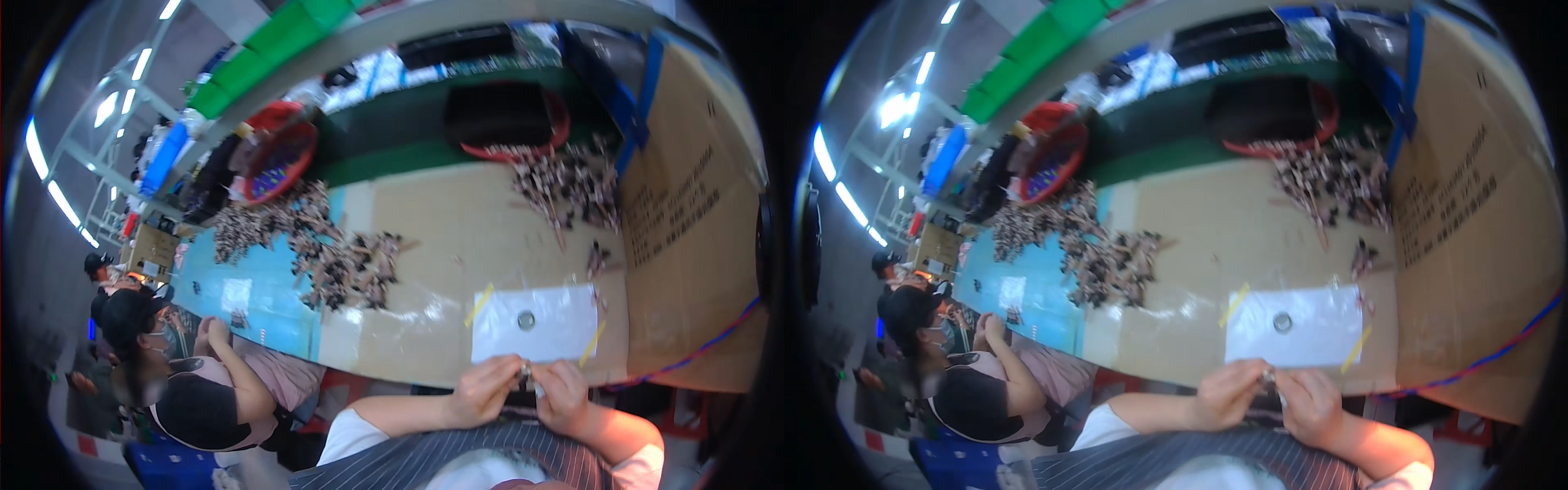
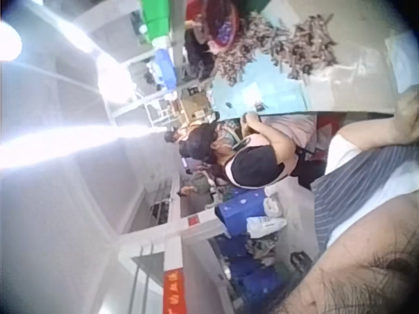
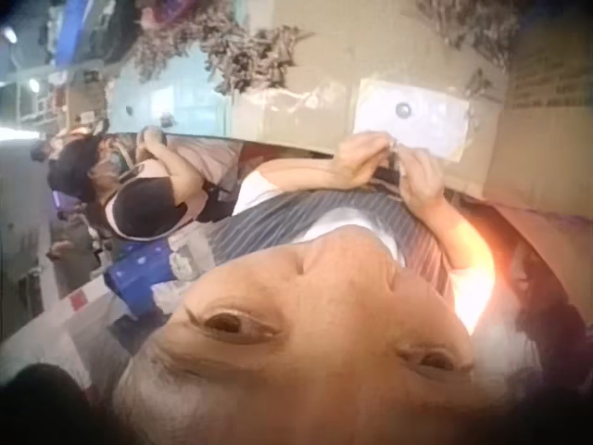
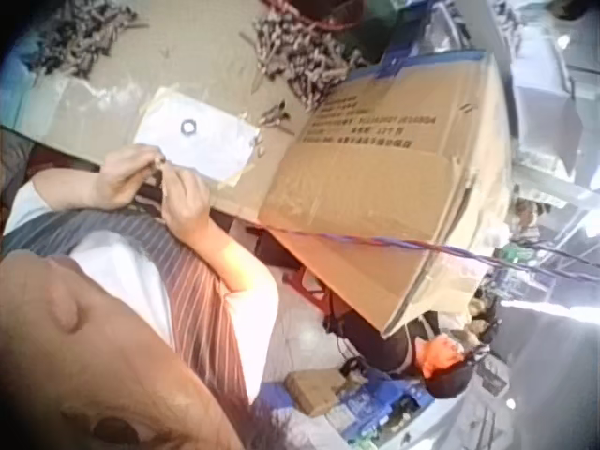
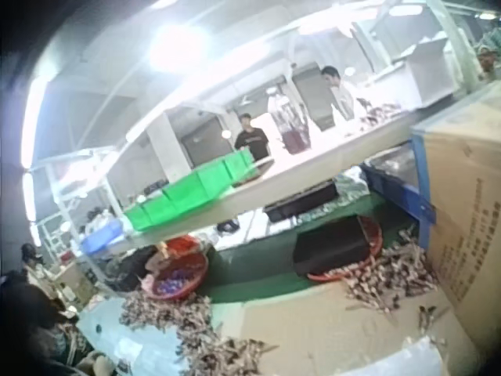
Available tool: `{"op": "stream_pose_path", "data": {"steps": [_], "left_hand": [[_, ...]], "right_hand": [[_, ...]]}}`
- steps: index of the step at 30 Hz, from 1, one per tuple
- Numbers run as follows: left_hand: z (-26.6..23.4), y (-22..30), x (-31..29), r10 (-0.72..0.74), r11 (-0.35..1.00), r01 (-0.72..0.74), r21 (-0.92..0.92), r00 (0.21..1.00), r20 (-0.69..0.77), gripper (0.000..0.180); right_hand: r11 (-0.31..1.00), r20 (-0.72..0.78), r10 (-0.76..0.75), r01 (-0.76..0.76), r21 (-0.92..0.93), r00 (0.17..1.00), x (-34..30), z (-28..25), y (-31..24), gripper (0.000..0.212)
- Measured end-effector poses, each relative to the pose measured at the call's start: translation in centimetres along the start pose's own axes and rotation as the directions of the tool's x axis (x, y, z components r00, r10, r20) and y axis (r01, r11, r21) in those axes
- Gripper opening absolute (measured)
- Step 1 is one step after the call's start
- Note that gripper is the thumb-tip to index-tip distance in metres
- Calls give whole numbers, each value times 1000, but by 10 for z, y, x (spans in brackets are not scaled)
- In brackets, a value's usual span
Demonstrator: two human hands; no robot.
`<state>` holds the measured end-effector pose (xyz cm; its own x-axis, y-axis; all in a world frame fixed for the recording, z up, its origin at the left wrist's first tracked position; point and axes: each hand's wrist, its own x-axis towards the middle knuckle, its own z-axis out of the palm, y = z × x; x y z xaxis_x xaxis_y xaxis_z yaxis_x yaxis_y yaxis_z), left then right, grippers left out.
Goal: The person assembles figurines by picking up figurine bodies and small parts, dipping the parts into glue, attaching the pieces together by hand, and placing the figurines aside.
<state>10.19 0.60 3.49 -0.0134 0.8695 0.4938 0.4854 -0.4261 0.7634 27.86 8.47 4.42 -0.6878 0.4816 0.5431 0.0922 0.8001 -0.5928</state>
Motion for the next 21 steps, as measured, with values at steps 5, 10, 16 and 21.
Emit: {"op": "stream_pose_path", "data": {"steps": [5,10,16,21], "left_hand": [[5,-1,-11,-11,999,10,-46,1000,-28,34],[4,2,-14,-12,999,10,-37,999,-37,34],[0,1,-8,-2,998,2,67,1000,2,35],[-7,15,3,28,985,-24,171,999,-18,18]], "right_hand": [[1000,-42,12,-11,7,999,-2,5,-6,49],[1000,-65,-13,13,0,998,-1,6,-8,47],[999,-98,19,-24,-47,995,1,5,-10,39],[1000,-129,-15,18,20,992,-2,21,-6,39]]}}
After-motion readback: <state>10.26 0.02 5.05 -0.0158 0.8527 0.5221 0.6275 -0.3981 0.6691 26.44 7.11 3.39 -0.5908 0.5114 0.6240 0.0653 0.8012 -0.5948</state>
